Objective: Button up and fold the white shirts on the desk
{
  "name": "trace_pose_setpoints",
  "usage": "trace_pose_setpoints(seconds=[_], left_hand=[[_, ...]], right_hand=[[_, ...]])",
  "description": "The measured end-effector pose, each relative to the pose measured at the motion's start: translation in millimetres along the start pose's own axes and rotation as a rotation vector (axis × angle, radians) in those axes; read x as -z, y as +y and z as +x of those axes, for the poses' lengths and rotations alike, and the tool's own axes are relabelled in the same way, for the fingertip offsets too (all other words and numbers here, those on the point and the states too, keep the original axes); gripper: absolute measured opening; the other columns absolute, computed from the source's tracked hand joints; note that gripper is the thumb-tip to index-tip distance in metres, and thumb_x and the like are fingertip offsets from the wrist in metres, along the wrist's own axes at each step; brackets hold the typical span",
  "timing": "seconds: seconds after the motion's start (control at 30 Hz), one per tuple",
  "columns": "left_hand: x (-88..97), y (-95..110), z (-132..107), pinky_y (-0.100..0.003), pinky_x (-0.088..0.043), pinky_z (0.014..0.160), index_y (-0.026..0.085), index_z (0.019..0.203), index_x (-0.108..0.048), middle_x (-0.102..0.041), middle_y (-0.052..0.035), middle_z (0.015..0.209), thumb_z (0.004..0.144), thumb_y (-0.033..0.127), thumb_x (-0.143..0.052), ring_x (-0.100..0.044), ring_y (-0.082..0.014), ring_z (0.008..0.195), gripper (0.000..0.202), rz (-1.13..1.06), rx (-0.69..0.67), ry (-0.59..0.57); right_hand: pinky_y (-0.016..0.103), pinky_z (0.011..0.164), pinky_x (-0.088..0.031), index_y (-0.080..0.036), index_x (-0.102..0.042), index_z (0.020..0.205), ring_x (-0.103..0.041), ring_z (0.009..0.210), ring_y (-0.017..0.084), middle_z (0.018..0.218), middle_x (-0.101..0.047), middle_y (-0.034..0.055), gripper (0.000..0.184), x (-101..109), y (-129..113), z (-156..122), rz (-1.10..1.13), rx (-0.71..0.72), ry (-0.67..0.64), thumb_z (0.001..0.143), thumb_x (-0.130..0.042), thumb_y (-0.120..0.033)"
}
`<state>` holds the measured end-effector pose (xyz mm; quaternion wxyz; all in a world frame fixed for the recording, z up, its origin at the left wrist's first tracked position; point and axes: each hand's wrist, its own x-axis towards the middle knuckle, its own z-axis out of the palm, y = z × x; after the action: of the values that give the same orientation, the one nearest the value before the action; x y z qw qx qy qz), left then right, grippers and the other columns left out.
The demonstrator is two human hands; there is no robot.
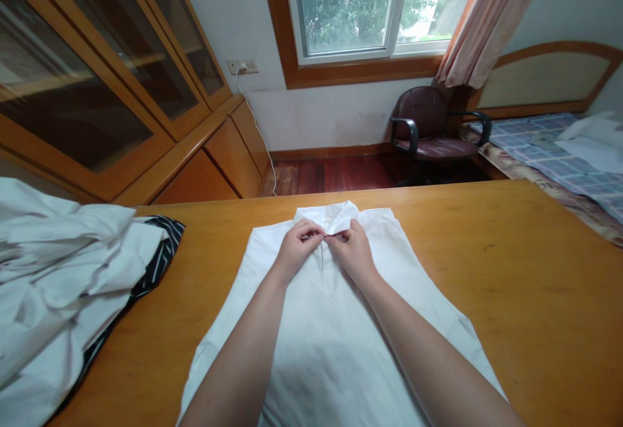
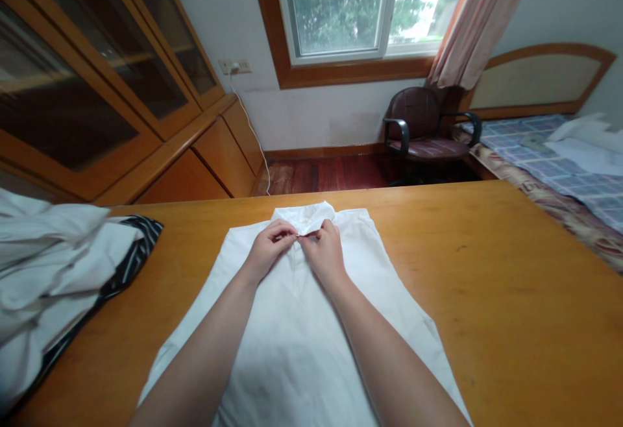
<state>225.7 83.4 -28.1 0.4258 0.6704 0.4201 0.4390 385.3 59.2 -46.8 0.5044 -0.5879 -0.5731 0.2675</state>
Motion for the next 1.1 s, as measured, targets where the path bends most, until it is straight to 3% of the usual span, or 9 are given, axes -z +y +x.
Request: trace_pose_setpoints(seconds=[0.23,0.33,0.47,0.6,0.7,0.83,0.93,1.03,1.1], left_hand=[[-1.0,-3,1,-0.026,-0.043,0.072,0.019,0.080,-0.071,-0.061,-0.0025,0.087,0.078,0.019,-0.067,-0.058,-0.0167,0.085,0.004,0.015,-0.016,0.034],[-1.5,-4,1,-0.026,-0.044,0.071,0.019,0.079,-0.071,-0.062,-0.0026,0.086,0.077,0.017,-0.067,-0.059,-0.0169,0.084,0.005,0.027,-0.020,0.036],[-2.0,-4,1,-0.027,-0.044,0.072,0.019,0.078,-0.072,-0.063,-0.0028,0.086,0.078,0.016,-0.066,-0.060,-0.0171,0.084,0.006,0.029,-0.048,0.018],[-1.5,-3,1,-0.027,-0.044,0.070,0.019,0.077,-0.071,-0.063,-0.0027,0.085,0.079,0.017,-0.066,-0.059,-0.0162,0.081,0.006,0.044,-0.045,0.009],[-0.2,-4,1,-0.026,-0.045,0.070,0.019,0.081,-0.071,-0.062,-0.0022,0.084,0.080,0.018,-0.065,-0.058,-0.0155,0.078,0.006,0.041,-0.038,0.028],[-0.7,-9,2,-0.026,-0.048,0.071,0.020,0.094,-0.072,-0.064,-0.0045,0.102,0.080,0.012,-0.059,-0.059,-0.0155,0.085,0.021,0.082,-0.067,0.114],[-3.7,-13,3,-0.028,-0.051,0.078,0.023,0.108,-0.072,-0.063,-0.0064,0.122,0.085,0.013,-0.056,-0.061,-0.0180,0.098,0.029,0.141,-0.095,0.081],[-6.2,-15,3,-0.034,-0.048,0.095,0.024,0.110,-0.072,-0.065,-0.0059,0.115,0.092,0.017,-0.053,-0.060,-0.0198,0.109,0.026,0.199,-0.151,0.013],[-6.7,-15,3,-0.034,-0.048,0.095,0.023,0.106,-0.072,-0.065,-0.0050,0.103,0.094,0.020,-0.052,-0.061,-0.0188,0.103,0.023,0.228,-0.151,0.004]], right_hand=[[0.031,0.072,-0.047,-0.019,-0.063,0.078,-0.055,0.075,0.017,0.085,-0.054,0.0016,0.008,-1,0,-1,0.007,0.080,0.018,0.077,-0.070,-0.022],[0.030,0.069,-0.047,-0.020,-0.060,0.101,-0.054,0.072,0.016,0.088,-0.057,0.0004,0.026,-1,1,-4,0.043,0.087,0.062,0.077,-0.069,-0.020],[0.028,0.068,-0.048,-0.025,-0.053,0.132,-0.056,0.067,0.015,0.085,-0.060,-0.0020,0.051,3,-1,-6,0.016,0.114,-0.045,0.082,-0.062,-0.018],[0.029,0.069,-0.048,-0.025,-0.067,0.108,-0.057,0.068,0.016,0.086,-0.062,0.0004,0.025,6,-3,-5,-0.093,0.145,-0.083,0.084,-0.061,-0.019],[0.029,0.069,-0.047,-0.022,-0.068,0.088,-0.058,0.068,0.016,0.083,-0.062,0.0008,0.006,7,-3,-4,-0.104,0.126,-0.080,0.085,-0.063,-0.022],[0.028,0.070,-0.046,-0.022,-0.067,0.085,-0.060,0.069,0.016,0.081,-0.062,0.0005,0.003,8,-4,-4,-0.069,0.114,-0.082,0.085,-0.064,-0.023],[0.029,0.071,-0.046,-0.022,-0.066,0.086,-0.060,0.071,0.016,0.083,-0.061,0.0006,0.003,9,-5,-3,-0.058,0.118,-0.090,0.086,-0.063,-0.023],[0.029,0.072,-0.046,-0.023,-0.066,0.087,-0.060,0.072,0.017,0.085,-0.061,0.0009,0.005,9,-3,-3,-0.065,0.131,-0.096,0.087,-0.061,-0.024],[0.029,0.073,-0.046,-0.023,-0.066,0.088,-0.059,0.075,0.017,0.086,-0.062,0.0013,0.006,9,-2,-2,-0.074,0.144,-0.098,0.088,-0.060,-0.024]])
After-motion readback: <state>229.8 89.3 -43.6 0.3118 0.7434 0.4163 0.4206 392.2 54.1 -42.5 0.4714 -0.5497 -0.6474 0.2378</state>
